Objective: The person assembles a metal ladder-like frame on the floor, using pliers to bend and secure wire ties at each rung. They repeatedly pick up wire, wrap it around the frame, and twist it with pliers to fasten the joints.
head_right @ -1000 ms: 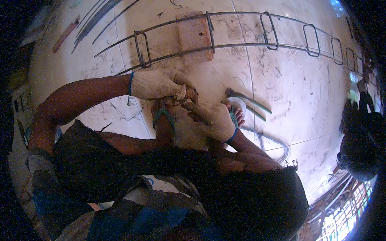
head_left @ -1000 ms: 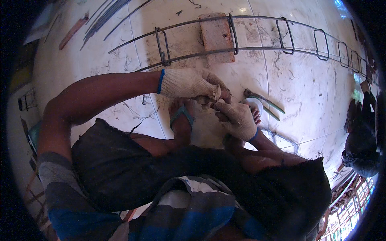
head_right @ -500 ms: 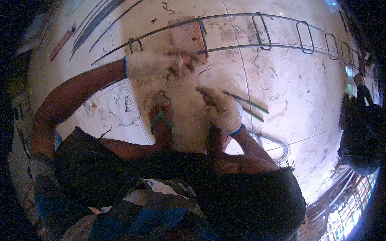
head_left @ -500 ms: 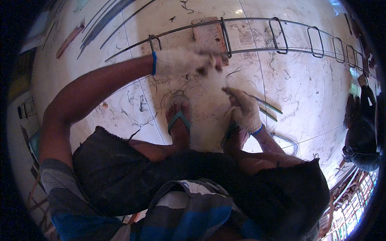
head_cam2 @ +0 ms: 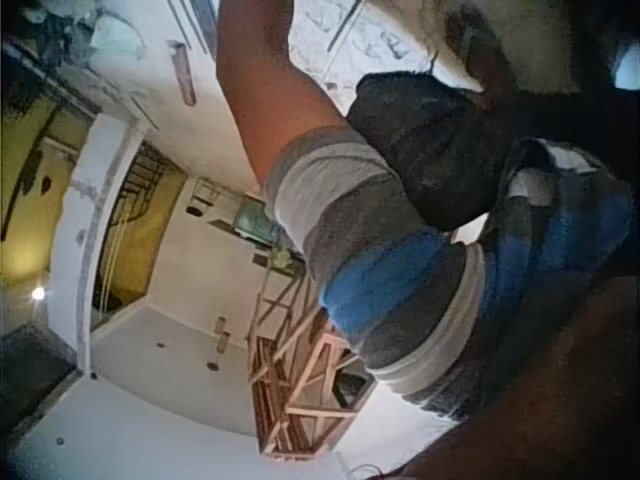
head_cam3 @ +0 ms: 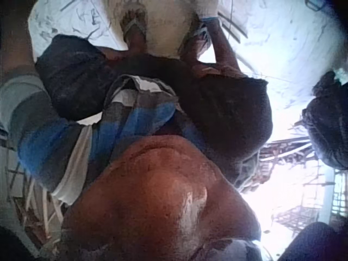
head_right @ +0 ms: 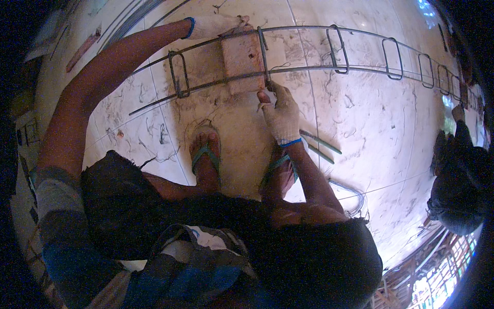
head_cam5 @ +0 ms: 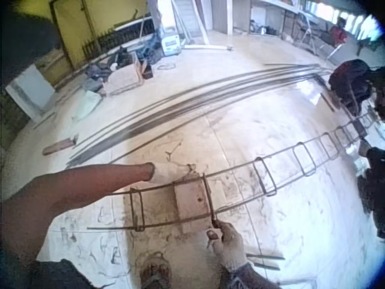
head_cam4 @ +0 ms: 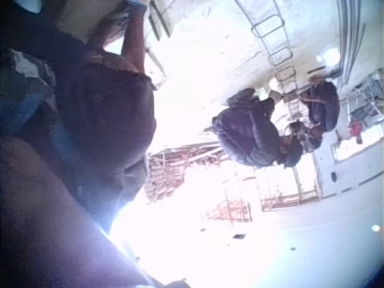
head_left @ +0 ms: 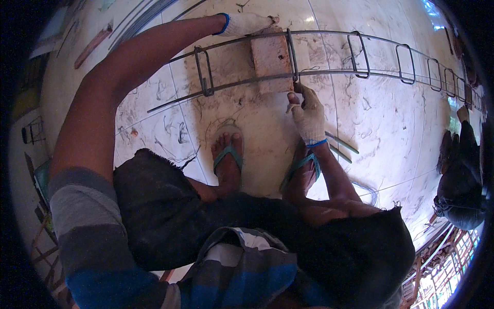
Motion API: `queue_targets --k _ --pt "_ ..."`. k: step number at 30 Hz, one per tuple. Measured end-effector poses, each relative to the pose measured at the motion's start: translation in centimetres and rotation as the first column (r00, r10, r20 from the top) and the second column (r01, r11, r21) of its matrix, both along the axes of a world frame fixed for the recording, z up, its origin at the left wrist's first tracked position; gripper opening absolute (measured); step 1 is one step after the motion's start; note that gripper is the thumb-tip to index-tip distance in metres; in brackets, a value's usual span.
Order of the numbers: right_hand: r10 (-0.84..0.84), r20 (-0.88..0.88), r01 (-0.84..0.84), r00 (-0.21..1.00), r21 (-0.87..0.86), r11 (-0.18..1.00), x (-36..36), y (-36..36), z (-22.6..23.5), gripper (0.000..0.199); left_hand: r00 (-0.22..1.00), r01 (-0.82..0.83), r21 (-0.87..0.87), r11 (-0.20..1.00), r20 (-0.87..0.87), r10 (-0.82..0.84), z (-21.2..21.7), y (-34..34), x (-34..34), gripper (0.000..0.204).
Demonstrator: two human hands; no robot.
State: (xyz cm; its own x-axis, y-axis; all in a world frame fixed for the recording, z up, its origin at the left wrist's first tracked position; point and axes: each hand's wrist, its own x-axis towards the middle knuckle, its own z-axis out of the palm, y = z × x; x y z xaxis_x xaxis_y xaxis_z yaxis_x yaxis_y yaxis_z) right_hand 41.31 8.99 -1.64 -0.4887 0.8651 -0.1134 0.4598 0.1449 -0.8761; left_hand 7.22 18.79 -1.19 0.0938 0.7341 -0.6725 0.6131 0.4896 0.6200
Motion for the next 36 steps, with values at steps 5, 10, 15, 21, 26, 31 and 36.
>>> queue_targets --k 5,10,15,21,26,31,36 --pt "-0.082 0.003 0.081 0.997 -0.141 0.987 -0.5 0.0 -0.3 0.052 0.99 0.139 0.137 0.981 -0.002 -0.14 -0.4 0.4 0.8 0.079" --pt "-0.055 0.026 0.056 0.998 -0.042 0.998 -0.5 0.0 -0.7 0.052 0.938 0.321 0.231 0.918 -0.211 -0.275 0.3 0.5 1.4 0.083" --pt "-0.115 -0.029 0.105 0.993 -0.237 0.966 -0.8 -0.1 -1.3 0.053 0.906 0.383 0.23 0.895 -0.283 -0.315 0.5 0.6 1.5 0.077" --pt "-0.135 -0.013 0.122 0.991 -0.36 0.925 -0.9 -0.2 -1.0 0.056 0.893 0.415 0.321 0.851 -0.324 -0.312 -1.6 0.4 1.2 0.067" --pt "-0.099 0.04 0.106 0.994 -0.275 0.955 -0.8 0.1 -0.4 0.055 0.879 0.436 0.295 0.85 -0.343 -0.331 -1.8 -0.6 0.8 0.061" --pt "-0.128 -0.001 0.117 0.992 -0.396 0.911 -0.7 -0.1 -0.1 0.054 0.741 0.645 0.304 0.701 -0.475 -0.475 -1.0 -1.1 0.5 0.043" --pt "-0.11 0.018 0.111 0.994 -0.279 0.954 -0.8 -0.4 -0.5 0.051 0.669 0.722 0.3 0.623 -0.533 -0.518 -0.9 -1.0 0.3 0.05"
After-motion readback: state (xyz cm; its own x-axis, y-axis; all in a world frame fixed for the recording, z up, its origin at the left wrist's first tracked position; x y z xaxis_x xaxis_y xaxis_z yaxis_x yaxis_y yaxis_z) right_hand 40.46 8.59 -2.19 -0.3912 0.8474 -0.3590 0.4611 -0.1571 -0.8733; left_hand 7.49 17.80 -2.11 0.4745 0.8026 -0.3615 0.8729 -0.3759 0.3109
